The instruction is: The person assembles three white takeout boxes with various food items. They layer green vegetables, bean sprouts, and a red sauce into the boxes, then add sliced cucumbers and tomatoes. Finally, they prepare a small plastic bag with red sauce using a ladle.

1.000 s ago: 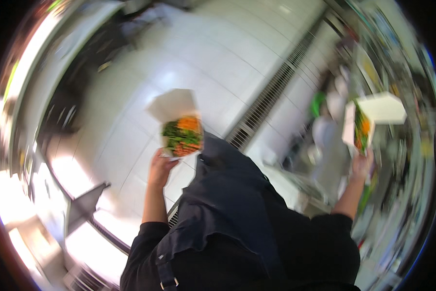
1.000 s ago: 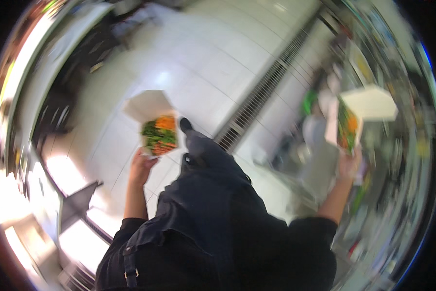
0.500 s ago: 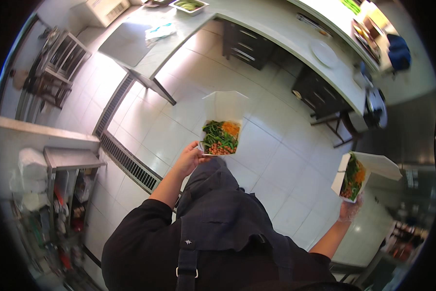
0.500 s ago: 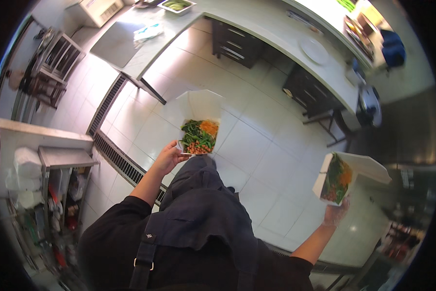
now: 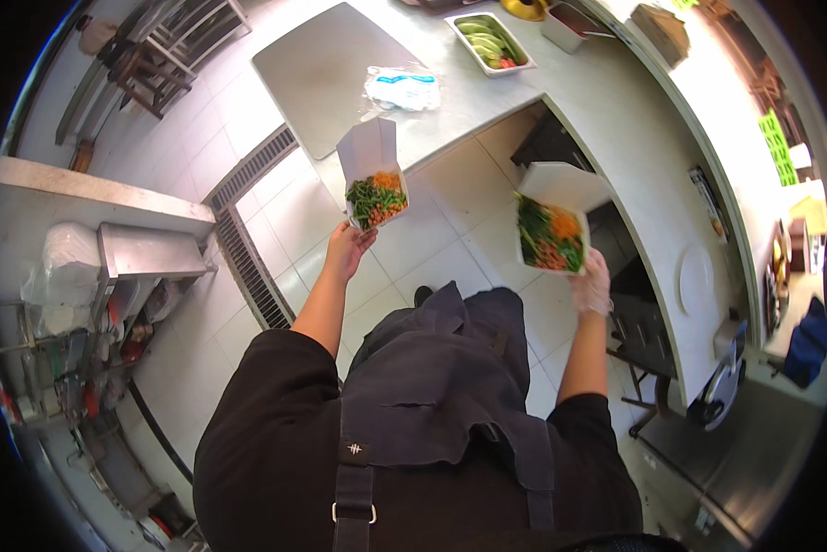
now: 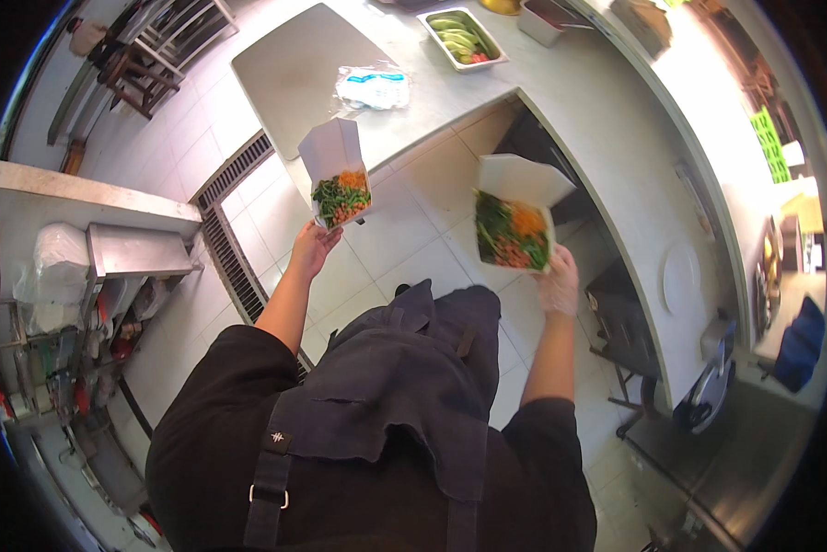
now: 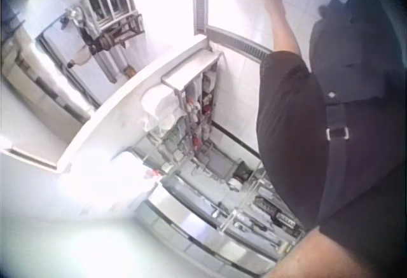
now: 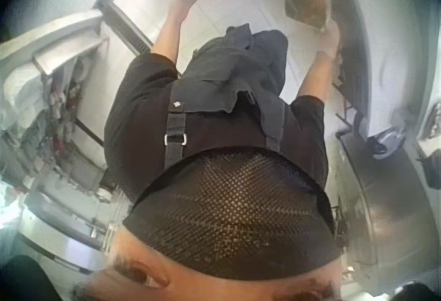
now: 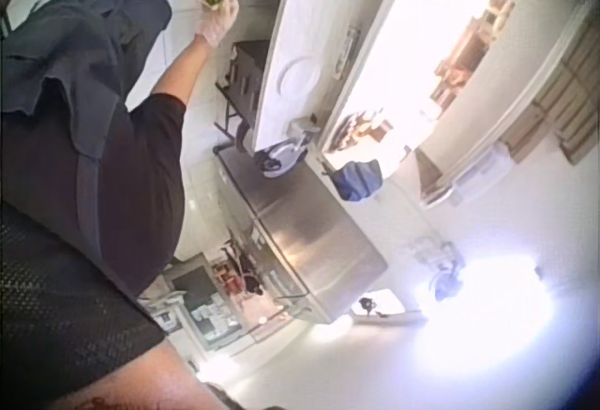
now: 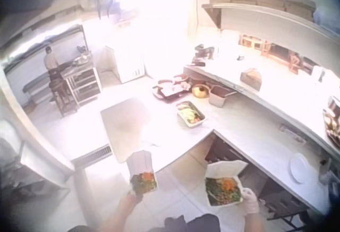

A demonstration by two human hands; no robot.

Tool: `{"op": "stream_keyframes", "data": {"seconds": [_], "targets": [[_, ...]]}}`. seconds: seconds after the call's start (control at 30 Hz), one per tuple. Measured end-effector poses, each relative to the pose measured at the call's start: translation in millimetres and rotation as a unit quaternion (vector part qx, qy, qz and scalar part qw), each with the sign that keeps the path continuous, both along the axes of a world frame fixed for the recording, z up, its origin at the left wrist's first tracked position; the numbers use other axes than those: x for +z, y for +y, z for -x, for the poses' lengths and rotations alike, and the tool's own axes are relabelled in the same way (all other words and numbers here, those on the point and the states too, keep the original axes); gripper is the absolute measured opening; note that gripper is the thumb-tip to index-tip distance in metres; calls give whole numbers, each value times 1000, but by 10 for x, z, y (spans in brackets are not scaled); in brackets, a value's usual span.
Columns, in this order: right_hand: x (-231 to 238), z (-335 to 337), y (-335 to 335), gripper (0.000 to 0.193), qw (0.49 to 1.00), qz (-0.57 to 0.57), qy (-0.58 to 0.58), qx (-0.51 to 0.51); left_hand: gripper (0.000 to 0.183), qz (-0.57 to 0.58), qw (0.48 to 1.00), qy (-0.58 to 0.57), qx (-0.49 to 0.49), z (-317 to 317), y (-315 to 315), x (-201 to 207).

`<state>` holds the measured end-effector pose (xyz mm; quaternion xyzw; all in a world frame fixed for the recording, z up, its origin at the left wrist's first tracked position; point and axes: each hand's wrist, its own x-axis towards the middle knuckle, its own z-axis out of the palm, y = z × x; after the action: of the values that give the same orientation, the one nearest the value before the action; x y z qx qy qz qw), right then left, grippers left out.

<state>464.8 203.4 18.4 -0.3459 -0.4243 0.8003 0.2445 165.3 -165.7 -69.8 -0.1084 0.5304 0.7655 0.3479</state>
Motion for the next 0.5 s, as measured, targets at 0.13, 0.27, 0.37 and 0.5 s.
{"op": "stream_keyframes", "data": {"seconds": [0.13,0.27,0.37,0.5], "targets": [[-391,824,92,25,994,34,-44,91,34,3,996,5,93,-24,129,-65],[-543,1413,133,17,975,-99,-78,182,37,-20,987,10,157,-143,240,90],[-586,1630,135,16,974,54,-77,205,32,18,966,-22,258,-387,331,223],[-428,1907,214,17,947,23,-154,282,39,159,960,-70,218,-726,729,478]]}}
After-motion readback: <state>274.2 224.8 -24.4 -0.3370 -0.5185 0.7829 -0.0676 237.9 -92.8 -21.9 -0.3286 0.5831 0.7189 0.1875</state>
